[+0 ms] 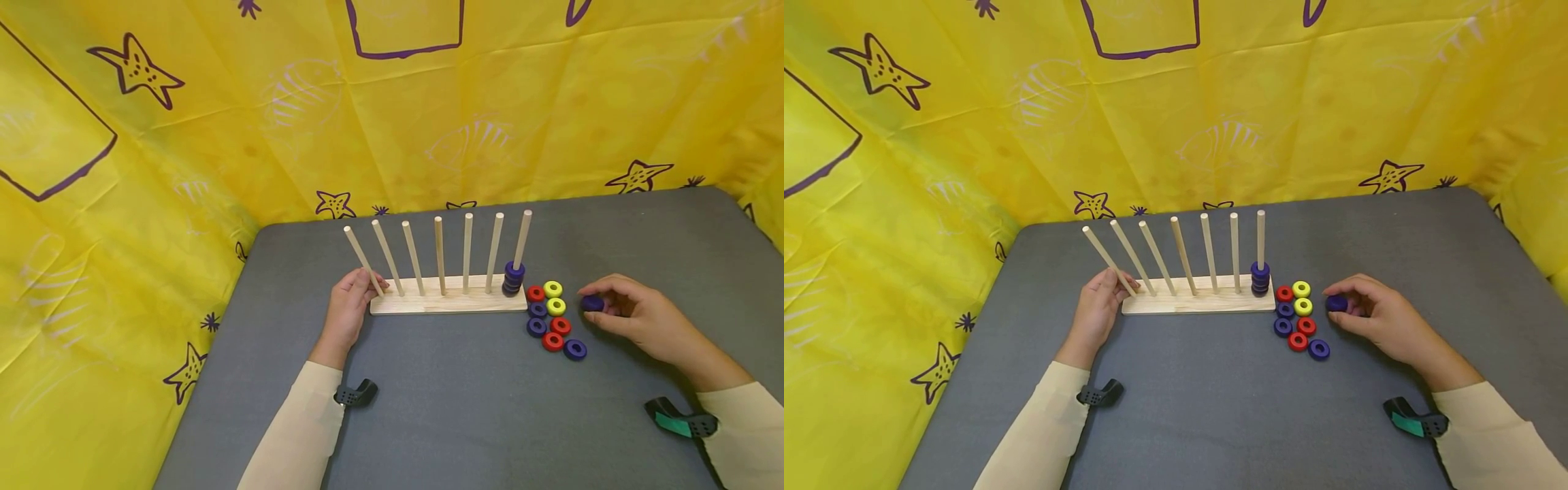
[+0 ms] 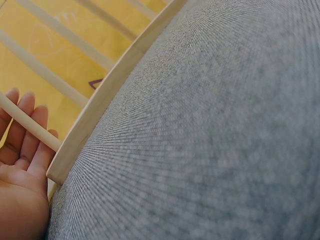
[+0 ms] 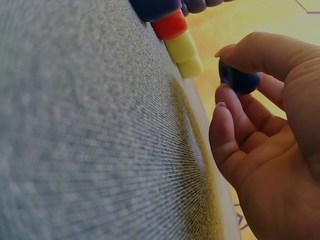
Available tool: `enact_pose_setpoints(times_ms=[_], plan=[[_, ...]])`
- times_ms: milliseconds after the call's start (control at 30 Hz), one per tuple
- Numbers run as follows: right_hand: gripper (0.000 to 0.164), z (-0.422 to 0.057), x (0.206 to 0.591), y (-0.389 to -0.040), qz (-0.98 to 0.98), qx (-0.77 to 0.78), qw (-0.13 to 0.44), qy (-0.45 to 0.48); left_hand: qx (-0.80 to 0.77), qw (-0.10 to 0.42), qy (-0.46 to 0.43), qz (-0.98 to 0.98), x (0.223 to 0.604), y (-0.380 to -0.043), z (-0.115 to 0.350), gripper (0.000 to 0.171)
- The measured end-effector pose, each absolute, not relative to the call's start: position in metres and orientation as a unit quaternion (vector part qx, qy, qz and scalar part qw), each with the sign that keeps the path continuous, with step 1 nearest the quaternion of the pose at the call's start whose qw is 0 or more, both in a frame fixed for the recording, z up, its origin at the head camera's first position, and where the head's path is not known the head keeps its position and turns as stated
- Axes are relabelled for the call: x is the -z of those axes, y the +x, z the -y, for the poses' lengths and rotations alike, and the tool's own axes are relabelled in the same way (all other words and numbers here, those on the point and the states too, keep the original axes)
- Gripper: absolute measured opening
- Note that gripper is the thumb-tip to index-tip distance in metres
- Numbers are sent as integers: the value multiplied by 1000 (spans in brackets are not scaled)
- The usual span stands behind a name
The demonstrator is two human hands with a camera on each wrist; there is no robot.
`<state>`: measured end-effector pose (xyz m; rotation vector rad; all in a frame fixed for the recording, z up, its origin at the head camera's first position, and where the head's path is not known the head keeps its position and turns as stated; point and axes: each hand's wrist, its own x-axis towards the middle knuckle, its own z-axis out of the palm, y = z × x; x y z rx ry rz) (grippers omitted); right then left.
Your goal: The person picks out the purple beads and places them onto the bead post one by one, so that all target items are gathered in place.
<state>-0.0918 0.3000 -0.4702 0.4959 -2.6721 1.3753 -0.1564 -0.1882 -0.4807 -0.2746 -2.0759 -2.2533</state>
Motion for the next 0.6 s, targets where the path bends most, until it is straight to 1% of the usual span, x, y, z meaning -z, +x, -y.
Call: enact_pose_setpoints(times_ms=[367,600], plan=[[42,-296,463,-90,881,-444,61,150,742,34,-89,664,480,-156,188,49],[42,-293,460,-91,875,-449,91,159,734,33,-84,673,479,-155,187,45]])
